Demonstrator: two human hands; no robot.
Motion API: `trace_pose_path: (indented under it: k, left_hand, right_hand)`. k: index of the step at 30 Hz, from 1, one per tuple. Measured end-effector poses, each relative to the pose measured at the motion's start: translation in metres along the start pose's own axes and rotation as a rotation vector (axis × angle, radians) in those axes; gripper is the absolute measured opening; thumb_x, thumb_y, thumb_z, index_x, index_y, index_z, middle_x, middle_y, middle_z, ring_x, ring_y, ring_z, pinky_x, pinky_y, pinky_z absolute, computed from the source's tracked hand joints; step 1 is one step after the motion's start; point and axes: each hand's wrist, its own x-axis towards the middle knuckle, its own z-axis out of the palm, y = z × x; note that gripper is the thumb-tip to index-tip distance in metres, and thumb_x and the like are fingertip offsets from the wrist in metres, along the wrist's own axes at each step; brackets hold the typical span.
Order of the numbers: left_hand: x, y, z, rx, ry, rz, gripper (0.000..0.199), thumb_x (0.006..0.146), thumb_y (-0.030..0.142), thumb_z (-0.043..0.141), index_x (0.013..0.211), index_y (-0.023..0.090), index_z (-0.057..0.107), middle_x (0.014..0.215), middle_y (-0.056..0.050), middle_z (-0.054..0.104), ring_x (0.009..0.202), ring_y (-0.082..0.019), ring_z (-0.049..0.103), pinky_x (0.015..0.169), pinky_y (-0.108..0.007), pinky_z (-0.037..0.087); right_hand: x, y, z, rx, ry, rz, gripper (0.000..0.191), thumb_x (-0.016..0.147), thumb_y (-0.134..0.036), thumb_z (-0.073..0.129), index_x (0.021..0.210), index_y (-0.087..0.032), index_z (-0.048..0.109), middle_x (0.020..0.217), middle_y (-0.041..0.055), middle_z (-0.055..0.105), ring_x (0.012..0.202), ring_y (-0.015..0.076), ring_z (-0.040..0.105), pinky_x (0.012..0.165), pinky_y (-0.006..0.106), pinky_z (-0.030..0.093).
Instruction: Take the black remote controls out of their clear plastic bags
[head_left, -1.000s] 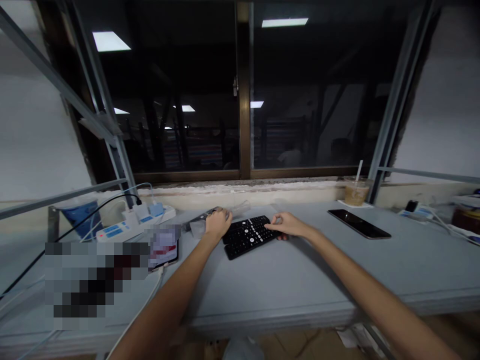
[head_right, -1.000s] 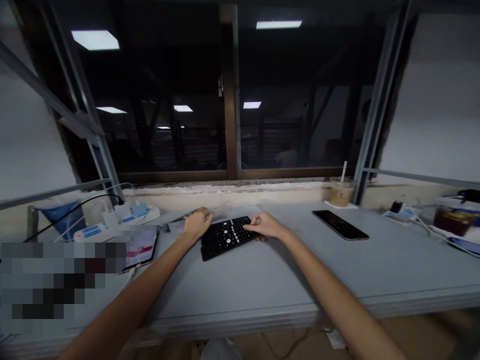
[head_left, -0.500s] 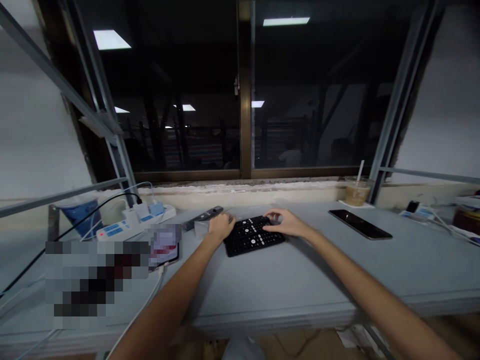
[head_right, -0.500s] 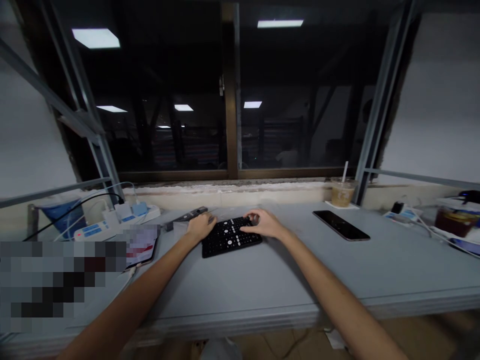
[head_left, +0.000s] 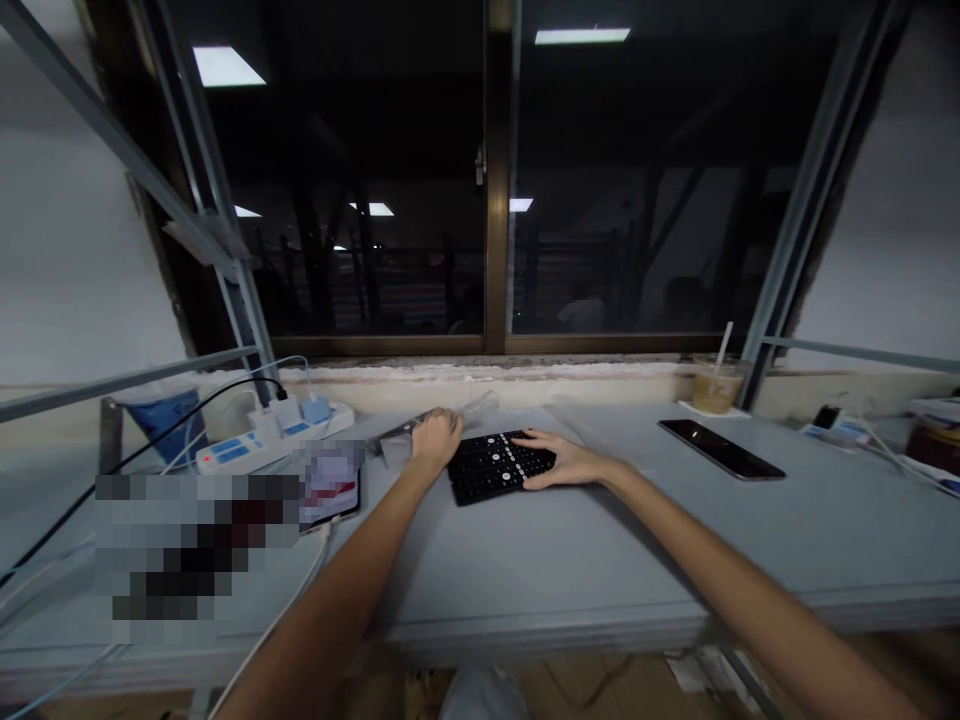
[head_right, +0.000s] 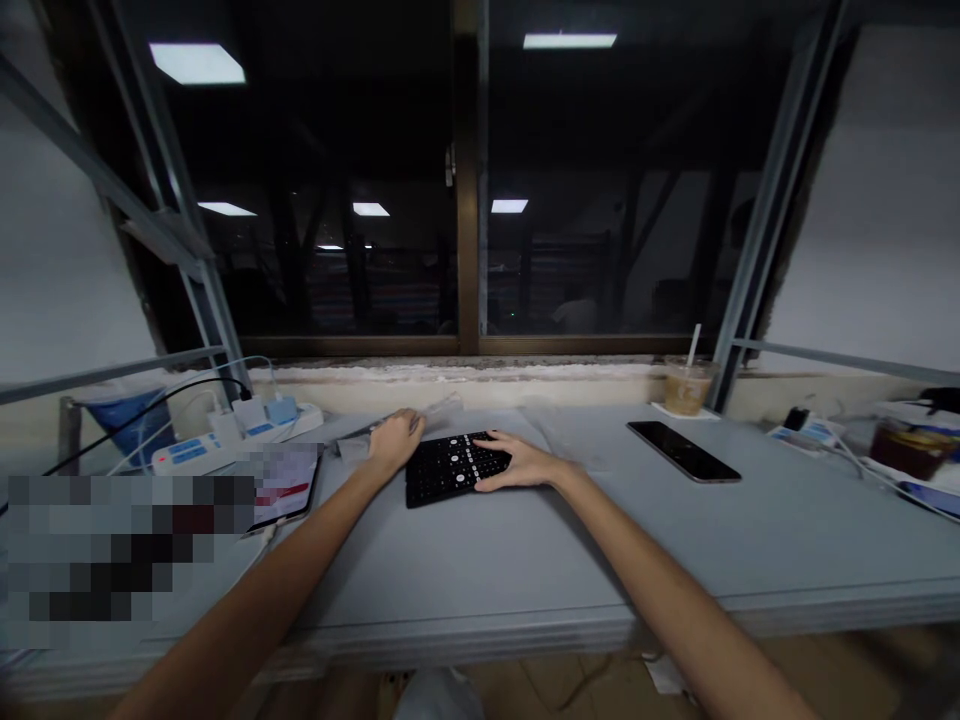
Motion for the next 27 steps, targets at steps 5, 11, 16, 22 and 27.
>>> trace_pose_path:
  k: [5, 11, 16, 22, 27]
  left_hand:
    - [-0.001, 0.001, -0.002, 0.025, 0.014, -0.014, 0.036, 0.089, 0.033, 0.029, 0.093, 0.016, 0.060, 0.099, -0.008, 0.062, 0.092, -0.020, 0.060, 0.076, -0.029, 0.045]
    - [0.000, -0.001, 0.000, 0.017, 0.010, -0.035, 0.036, 0.089, 0.032, 0.028, 0.095, 0.016, 0.060, 0.099, -0.009, 0.063, 0.093, -0.020, 0.060, 0.076, -0.029, 0.045]
    - [0.001, 0.000, 0.002, 0.003, -0.046, -0.042, 0.038, 0.089, 0.033, 0.027, 0.094, 0.016, 0.061, 0.100, -0.010, 0.064, 0.091, -0.021, 0.061, 0.076, -0.031, 0.046]
    - [0.002, 0.000, 0.002, -0.006, -0.167, -0.087, 0.040, 0.088, 0.036, 0.028, 0.095, 0.016, 0.062, 0.098, -0.012, 0.066, 0.094, -0.023, 0.061, 0.077, -0.034, 0.046]
    - [0.002, -0.001, 0.003, 0.000, -0.208, -0.109, 0.041, 0.087, 0.036, 0.029, 0.094, 0.016, 0.063, 0.099, -0.013, 0.066, 0.095, -0.025, 0.061, 0.079, -0.035, 0.046]
  right_hand:
    - [0.003, 0.005, 0.004, -0.015, 0.031, -0.023, 0.087, 0.053, -0.061, 0.068, 0.131, -0.031, 0.040, 0.146, 0.0044, 0.022, 0.132, 0.0265, 0.023, 0.109, 0.042, 0.016]
    - [0.008, 0.006, 0.013, -0.043, 0.100, -0.042, 0.085, 0.054, -0.062, 0.066, 0.130, -0.030, 0.042, 0.145, 0.0059, 0.024, 0.131, 0.0288, 0.023, 0.107, 0.046, 0.019]
    - [0.010, 0.003, 0.016, -0.057, 0.159, -0.046, 0.086, 0.055, -0.061, 0.066, 0.131, -0.031, 0.040, 0.141, 0.0067, 0.033, 0.130, 0.0297, 0.026, 0.105, 0.049, 0.023]
    - [0.007, 0.010, 0.003, -0.024, 0.198, -0.019, 0.091, 0.054, -0.059, 0.068, 0.133, -0.025, 0.039, 0.141, 0.0085, 0.033, 0.128, 0.0297, 0.030, 0.105, 0.047, 0.025]
    - [0.003, 0.018, -0.006, 0.081, 0.109, 0.027, 0.094, 0.052, -0.054, 0.072, 0.134, -0.024, 0.036, 0.136, 0.0084, 0.041, 0.122, 0.0288, 0.040, 0.104, 0.045, 0.030]
